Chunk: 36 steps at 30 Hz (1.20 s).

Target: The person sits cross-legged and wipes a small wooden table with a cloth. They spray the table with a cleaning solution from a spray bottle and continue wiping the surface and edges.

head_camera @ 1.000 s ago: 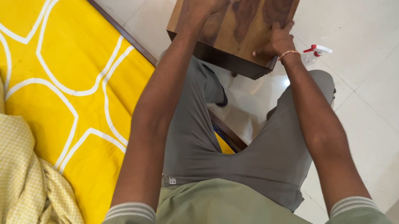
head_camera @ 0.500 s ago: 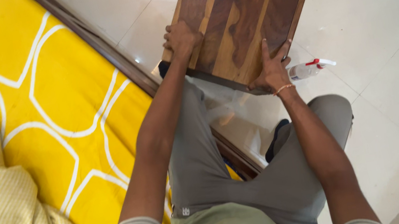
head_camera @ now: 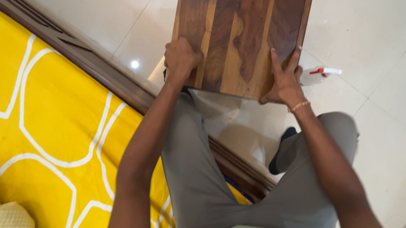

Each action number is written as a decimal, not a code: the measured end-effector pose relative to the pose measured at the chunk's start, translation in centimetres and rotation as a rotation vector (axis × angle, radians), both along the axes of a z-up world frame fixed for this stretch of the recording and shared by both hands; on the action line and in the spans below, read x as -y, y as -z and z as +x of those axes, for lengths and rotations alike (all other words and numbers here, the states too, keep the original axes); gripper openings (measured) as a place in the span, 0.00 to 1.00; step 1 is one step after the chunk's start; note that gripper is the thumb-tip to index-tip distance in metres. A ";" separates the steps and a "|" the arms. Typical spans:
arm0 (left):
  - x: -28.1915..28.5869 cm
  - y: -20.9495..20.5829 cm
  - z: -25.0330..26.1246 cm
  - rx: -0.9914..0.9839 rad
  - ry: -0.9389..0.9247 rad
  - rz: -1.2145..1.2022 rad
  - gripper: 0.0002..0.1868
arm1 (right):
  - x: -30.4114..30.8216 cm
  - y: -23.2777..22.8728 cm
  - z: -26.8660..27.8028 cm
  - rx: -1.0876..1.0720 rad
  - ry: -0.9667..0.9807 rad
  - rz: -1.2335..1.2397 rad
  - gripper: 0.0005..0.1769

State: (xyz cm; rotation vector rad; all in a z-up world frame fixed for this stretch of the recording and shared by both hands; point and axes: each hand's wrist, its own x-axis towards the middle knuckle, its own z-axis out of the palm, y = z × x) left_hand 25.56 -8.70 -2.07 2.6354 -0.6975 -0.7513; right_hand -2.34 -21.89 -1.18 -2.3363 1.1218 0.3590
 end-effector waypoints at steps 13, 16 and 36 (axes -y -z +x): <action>6.5 1.1 -0.1 0.226 0.777 0.599 0.20 | -0.1 -4.2 2.5 -0.232 0.151 0.132 0.86; 10.9 -0.6 0.6 0.191 0.715 0.575 0.22 | 0.3 -5.3 3.8 -0.265 0.169 0.132 0.85; 9.8 6.6 4.0 0.375 1.127 -0.417 0.23 | -3.3 -0.2 4.9 -0.366 0.400 0.057 0.85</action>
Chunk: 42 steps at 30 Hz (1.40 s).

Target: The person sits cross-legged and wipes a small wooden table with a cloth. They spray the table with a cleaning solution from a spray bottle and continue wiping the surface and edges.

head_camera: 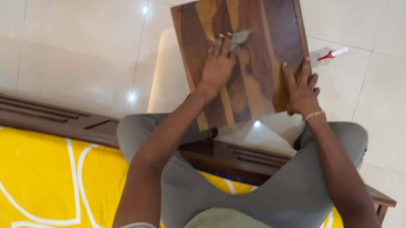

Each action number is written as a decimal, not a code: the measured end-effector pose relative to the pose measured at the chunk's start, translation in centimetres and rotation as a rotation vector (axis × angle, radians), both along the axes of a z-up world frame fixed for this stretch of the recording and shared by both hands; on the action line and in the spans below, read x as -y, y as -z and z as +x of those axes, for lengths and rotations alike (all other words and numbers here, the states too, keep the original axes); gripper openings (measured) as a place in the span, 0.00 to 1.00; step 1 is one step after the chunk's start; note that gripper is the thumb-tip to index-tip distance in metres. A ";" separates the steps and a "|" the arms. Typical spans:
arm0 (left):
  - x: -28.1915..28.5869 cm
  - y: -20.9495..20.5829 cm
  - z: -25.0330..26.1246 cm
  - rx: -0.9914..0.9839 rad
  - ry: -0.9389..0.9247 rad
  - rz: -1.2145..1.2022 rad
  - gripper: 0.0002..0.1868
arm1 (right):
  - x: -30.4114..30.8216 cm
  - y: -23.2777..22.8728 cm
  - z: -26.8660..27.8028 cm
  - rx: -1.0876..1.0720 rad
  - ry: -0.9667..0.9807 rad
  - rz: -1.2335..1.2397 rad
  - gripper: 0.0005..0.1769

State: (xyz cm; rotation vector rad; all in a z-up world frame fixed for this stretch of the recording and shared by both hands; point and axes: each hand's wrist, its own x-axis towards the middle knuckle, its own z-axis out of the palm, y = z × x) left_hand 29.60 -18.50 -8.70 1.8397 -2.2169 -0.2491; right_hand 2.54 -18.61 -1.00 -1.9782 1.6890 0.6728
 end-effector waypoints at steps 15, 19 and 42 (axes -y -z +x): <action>-12.5 -3.1 -3.1 -0.210 0.184 -0.011 0.44 | -5.0 0.6 1.1 0.491 -0.341 -0.359 0.63; -12.3 -7.0 -0.2 -0.518 -0.068 0.412 0.47 | -7.8 1.8 6.4 0.646 -0.553 -0.465 0.43; -12.2 -0.7 2.4 -0.243 -0.291 -0.041 0.28 | -4.6 7.8 -3.0 0.533 -0.223 -0.599 0.31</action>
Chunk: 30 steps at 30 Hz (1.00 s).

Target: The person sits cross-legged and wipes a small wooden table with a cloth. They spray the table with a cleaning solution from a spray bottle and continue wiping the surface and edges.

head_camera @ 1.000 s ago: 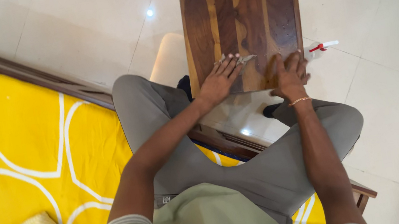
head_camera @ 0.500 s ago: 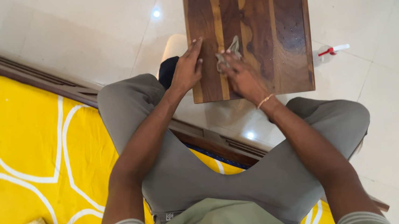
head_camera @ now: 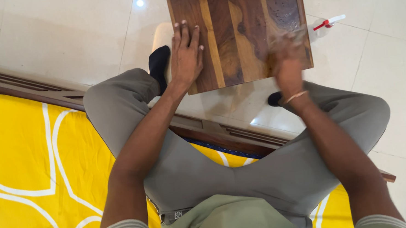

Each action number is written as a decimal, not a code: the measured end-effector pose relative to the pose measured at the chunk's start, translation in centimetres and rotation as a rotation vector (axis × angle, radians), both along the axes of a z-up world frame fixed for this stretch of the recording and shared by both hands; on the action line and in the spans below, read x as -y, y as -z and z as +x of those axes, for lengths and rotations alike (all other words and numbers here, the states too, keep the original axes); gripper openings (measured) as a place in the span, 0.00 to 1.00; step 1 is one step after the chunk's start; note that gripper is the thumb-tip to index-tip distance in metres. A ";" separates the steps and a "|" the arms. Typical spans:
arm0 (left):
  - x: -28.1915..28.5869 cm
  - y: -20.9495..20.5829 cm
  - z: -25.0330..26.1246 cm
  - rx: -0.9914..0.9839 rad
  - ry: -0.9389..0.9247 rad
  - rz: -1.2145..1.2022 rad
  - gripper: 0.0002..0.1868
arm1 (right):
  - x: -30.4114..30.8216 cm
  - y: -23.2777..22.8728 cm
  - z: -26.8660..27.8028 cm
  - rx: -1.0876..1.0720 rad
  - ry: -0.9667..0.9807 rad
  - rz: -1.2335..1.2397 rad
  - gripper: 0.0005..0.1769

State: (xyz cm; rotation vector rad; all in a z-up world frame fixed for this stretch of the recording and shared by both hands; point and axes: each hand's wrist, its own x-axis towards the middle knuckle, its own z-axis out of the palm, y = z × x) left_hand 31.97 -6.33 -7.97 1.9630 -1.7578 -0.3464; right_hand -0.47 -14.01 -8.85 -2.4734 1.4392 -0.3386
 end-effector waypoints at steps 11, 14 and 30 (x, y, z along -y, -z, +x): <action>-0.7 3.0 -0.8 -0.197 -0.138 -0.109 0.32 | -0.4 -0.7 8.3 0.078 -0.391 -0.091 0.28; -0.8 2.9 -1.0 -0.215 -0.137 -0.157 0.33 | 3.2 -2.6 5.1 0.155 -0.141 -0.126 0.20; -1.9 3.3 -1.1 -0.785 -0.421 -0.265 0.31 | -7.4 -1.2 9.4 -0.037 -0.295 -0.074 0.34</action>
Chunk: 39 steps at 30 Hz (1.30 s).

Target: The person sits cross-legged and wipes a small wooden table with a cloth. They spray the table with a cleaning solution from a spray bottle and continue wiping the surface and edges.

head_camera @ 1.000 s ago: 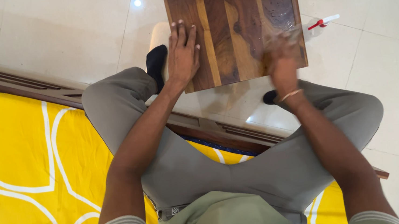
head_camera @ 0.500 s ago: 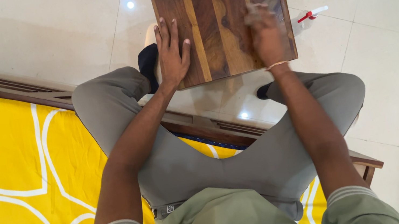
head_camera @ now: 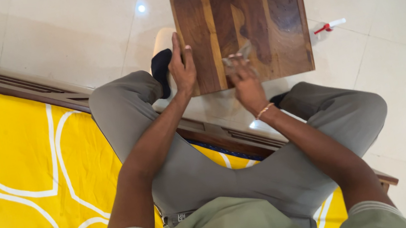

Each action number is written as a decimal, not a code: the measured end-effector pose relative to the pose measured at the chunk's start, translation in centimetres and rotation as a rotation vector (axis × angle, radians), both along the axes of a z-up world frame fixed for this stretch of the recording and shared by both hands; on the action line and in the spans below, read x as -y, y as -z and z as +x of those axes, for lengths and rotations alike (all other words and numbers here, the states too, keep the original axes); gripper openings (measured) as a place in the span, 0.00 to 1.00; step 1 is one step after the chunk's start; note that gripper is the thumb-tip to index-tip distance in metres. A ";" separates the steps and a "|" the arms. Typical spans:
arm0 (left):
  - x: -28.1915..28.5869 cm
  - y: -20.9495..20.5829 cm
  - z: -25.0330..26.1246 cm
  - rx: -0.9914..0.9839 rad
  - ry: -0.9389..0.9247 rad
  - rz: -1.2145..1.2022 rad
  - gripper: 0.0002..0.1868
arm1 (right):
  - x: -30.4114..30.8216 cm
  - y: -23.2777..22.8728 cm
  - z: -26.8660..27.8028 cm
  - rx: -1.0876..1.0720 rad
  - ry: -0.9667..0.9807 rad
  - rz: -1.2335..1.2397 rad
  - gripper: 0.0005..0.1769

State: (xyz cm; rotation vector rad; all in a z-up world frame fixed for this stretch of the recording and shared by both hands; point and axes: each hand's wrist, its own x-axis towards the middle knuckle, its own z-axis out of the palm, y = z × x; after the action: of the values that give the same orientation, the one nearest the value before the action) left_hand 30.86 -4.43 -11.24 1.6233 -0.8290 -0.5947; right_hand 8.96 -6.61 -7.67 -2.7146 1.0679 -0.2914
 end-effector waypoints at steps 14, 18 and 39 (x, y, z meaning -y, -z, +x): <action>2.3 -2.2 1.4 -0.247 -0.159 0.109 0.26 | 18.9 -2.1 9.2 0.098 0.253 0.152 0.41; 2.9 -0.8 1.8 -0.335 -0.164 0.121 0.26 | 19.3 -1.1 3.0 0.138 0.258 -0.008 0.21; 3.7 -1.9 2.5 -0.533 -0.196 0.289 0.27 | 8.3 -1.1 14.9 0.096 -0.185 -0.015 0.34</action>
State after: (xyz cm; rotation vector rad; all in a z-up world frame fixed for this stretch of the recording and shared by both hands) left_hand 33.34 -8.09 -9.32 1.6641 -0.1944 -0.9823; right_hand 23.82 -14.91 -6.58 -2.7567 0.7858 -0.3955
